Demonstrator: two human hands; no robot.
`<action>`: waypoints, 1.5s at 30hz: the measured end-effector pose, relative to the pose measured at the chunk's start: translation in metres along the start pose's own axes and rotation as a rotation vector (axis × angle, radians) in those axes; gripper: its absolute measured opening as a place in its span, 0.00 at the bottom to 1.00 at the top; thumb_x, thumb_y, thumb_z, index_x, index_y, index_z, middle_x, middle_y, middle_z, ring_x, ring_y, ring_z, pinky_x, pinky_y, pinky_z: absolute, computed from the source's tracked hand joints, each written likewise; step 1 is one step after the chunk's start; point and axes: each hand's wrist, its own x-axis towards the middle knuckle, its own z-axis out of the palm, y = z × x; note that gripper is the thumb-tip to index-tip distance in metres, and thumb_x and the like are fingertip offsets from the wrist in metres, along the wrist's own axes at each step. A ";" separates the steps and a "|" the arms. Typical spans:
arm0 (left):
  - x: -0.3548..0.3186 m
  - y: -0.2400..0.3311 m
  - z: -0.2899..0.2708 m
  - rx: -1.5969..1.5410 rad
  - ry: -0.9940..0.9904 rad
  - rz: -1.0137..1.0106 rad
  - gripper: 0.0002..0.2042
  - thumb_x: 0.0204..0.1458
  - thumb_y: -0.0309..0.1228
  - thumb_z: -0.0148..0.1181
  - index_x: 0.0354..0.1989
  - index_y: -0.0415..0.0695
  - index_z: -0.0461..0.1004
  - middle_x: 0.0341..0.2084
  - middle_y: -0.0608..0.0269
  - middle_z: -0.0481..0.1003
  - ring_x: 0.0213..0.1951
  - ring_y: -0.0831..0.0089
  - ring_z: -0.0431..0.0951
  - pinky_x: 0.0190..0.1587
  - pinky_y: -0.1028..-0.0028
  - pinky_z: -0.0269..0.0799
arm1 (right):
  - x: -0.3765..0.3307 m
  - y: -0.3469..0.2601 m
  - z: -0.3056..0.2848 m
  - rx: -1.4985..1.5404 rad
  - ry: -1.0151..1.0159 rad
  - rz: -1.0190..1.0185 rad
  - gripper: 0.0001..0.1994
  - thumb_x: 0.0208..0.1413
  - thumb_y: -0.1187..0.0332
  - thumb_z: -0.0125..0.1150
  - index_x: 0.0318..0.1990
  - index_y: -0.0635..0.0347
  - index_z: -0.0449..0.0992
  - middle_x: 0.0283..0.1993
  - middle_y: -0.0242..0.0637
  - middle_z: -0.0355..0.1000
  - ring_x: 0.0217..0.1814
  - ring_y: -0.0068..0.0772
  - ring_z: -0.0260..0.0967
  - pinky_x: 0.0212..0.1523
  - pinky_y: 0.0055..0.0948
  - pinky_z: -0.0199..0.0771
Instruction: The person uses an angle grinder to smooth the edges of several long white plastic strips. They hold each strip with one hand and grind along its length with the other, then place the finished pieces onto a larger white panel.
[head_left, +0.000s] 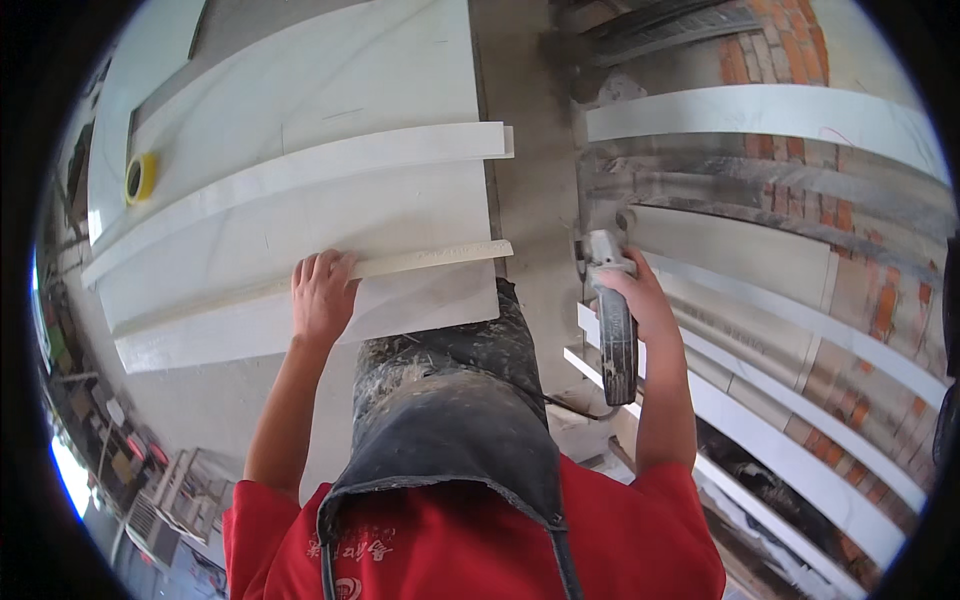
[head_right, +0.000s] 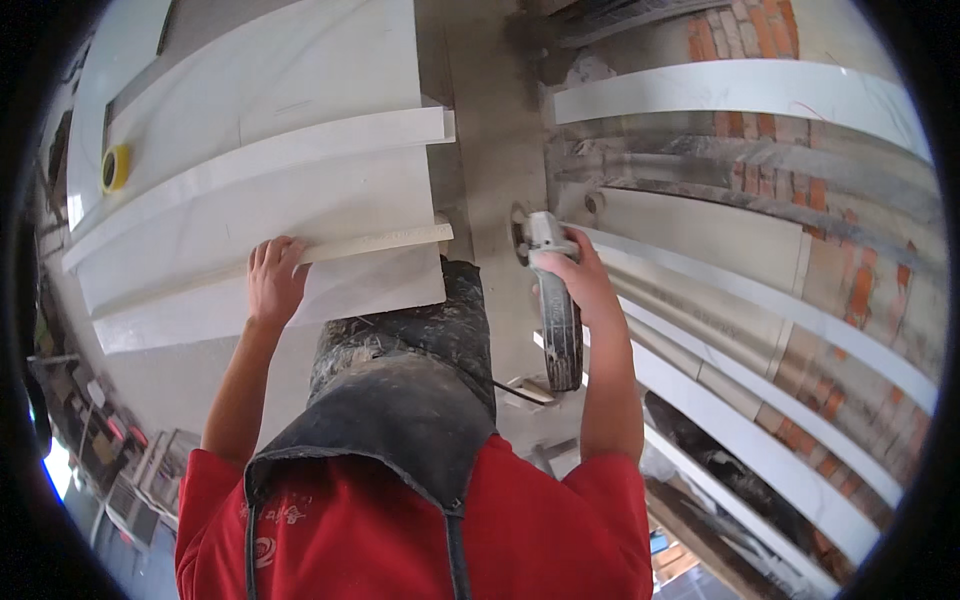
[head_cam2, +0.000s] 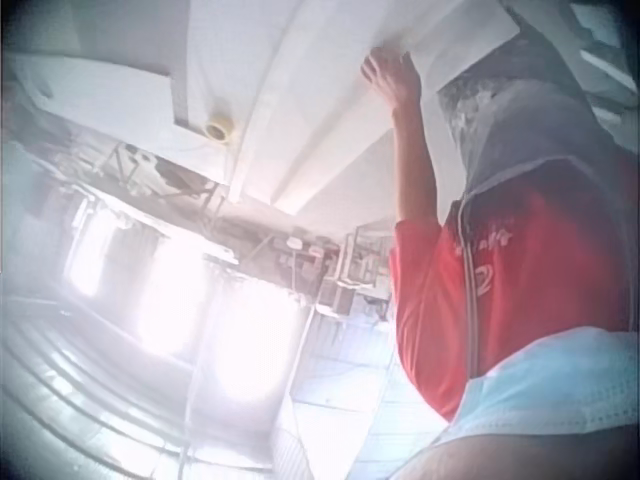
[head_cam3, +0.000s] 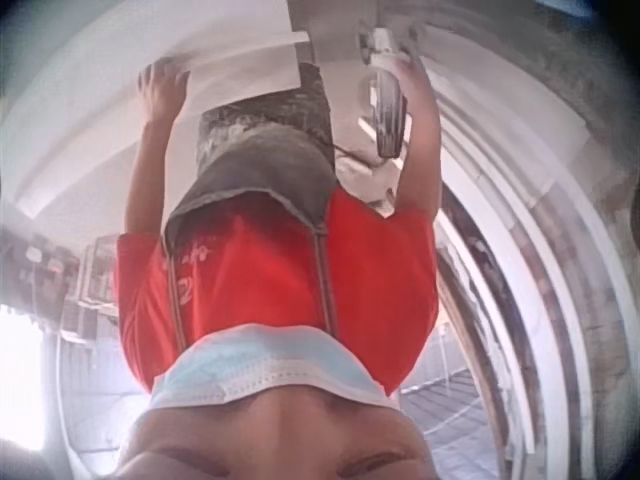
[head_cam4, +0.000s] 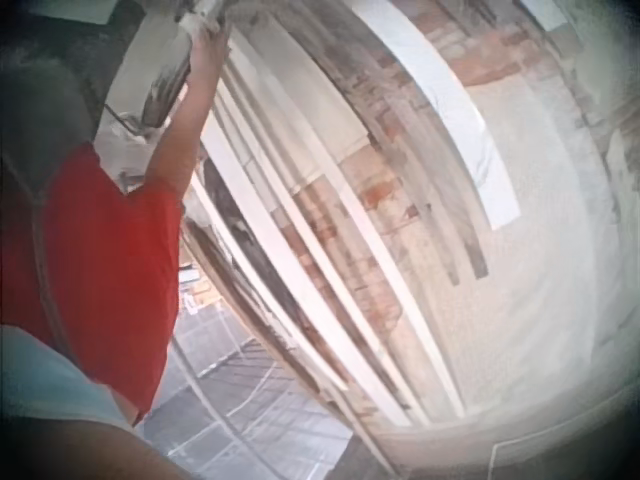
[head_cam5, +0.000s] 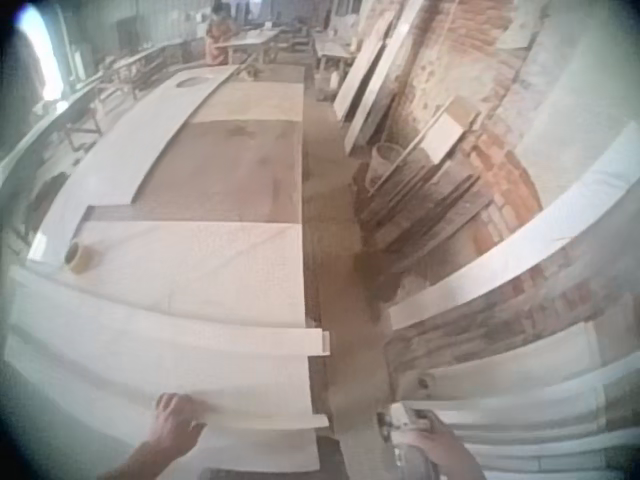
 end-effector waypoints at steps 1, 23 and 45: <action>-0.002 -0.001 0.005 0.004 -0.001 -0.018 0.19 0.48 0.29 0.70 0.51 0.49 0.79 0.48 0.60 0.76 0.53 0.54 0.73 0.58 0.54 0.67 | 0.012 -0.009 0.004 -0.088 -0.037 0.003 0.42 0.53 0.63 0.71 0.74 0.53 0.55 0.48 0.48 0.74 0.33 0.42 0.79 0.30 0.39 0.82; 0.022 0.029 0.064 0.020 0.127 -0.026 0.07 0.52 0.33 0.60 0.38 0.53 0.79 0.38 0.67 0.73 0.47 0.67 0.72 0.51 0.64 0.66 | 0.036 -0.047 -0.009 0.227 0.026 -0.109 0.23 0.62 0.48 0.56 0.51 0.59 0.72 0.40 0.37 0.75 0.33 0.35 0.73 0.30 0.36 0.74; -0.052 -0.255 -0.018 0.040 -0.116 0.022 0.10 0.57 0.35 0.57 0.43 0.48 0.79 0.45 0.60 0.75 0.54 0.60 0.73 0.57 0.58 0.67 | -0.161 0.064 0.250 0.661 0.323 -0.369 0.26 0.66 0.44 0.48 0.50 0.60 0.71 0.37 0.39 0.74 0.32 0.35 0.72 0.31 0.36 0.77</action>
